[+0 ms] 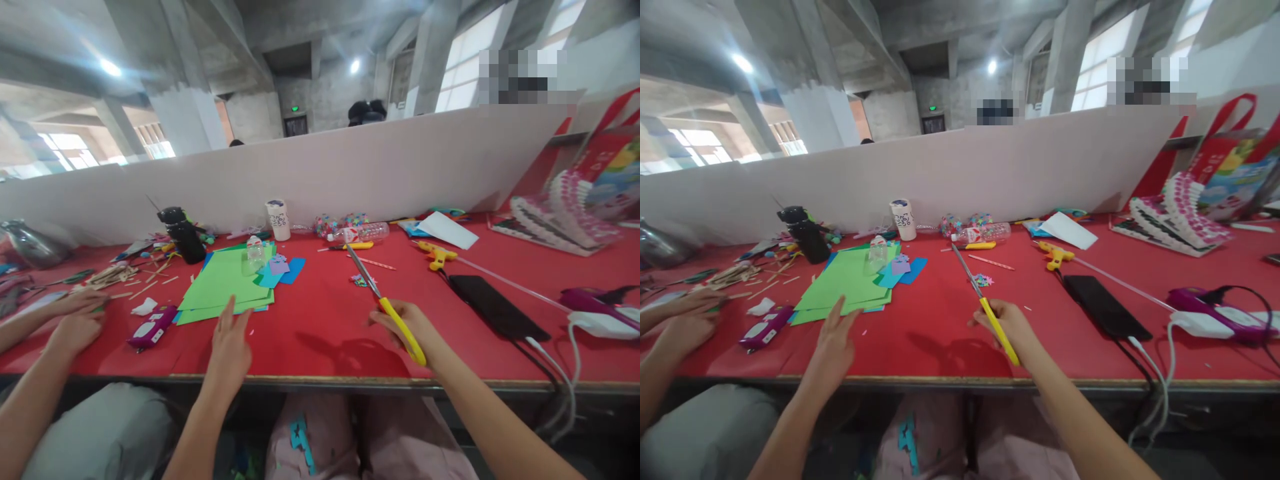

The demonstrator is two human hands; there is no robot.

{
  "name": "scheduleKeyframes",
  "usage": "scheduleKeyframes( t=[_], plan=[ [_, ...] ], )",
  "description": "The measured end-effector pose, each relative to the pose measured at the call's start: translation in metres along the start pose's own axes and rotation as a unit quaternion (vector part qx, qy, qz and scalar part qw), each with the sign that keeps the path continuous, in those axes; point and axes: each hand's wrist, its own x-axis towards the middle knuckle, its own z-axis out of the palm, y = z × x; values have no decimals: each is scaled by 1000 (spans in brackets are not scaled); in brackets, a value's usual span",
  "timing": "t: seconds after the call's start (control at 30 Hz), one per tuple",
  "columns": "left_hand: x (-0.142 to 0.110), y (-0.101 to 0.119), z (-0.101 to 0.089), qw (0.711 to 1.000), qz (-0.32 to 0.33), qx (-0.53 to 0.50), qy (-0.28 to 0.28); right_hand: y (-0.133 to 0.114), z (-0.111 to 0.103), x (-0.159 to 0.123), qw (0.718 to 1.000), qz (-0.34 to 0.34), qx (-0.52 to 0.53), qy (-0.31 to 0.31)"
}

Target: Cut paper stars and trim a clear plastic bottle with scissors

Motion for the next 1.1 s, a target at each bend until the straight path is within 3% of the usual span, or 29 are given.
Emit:
scheduleKeyframes(
  t=[0.1,0.2,0.37,0.53,0.63,0.83,1.1],
  plan=[
    [20,33,23,992,107,-47,-43,-7,-5,14,999,40,-18,-21],
    [45,56,47,981,169,-58,-78,-11,-10,36,997,60,-33,-19],
    [97,78,80,974,198,-21,-106,-23,-14,82,996,62,-57,-26],
    [129,88,99,978,171,30,-116,-40,-15,116,994,47,-84,-44],
    [136,88,104,984,122,64,-109,-34,-13,124,994,54,-87,-46],
    [154,89,101,984,57,120,-119,0,-11,125,994,73,-78,-28],
    [171,108,78,978,72,106,-162,10,-21,129,998,28,13,50]
  ],
)
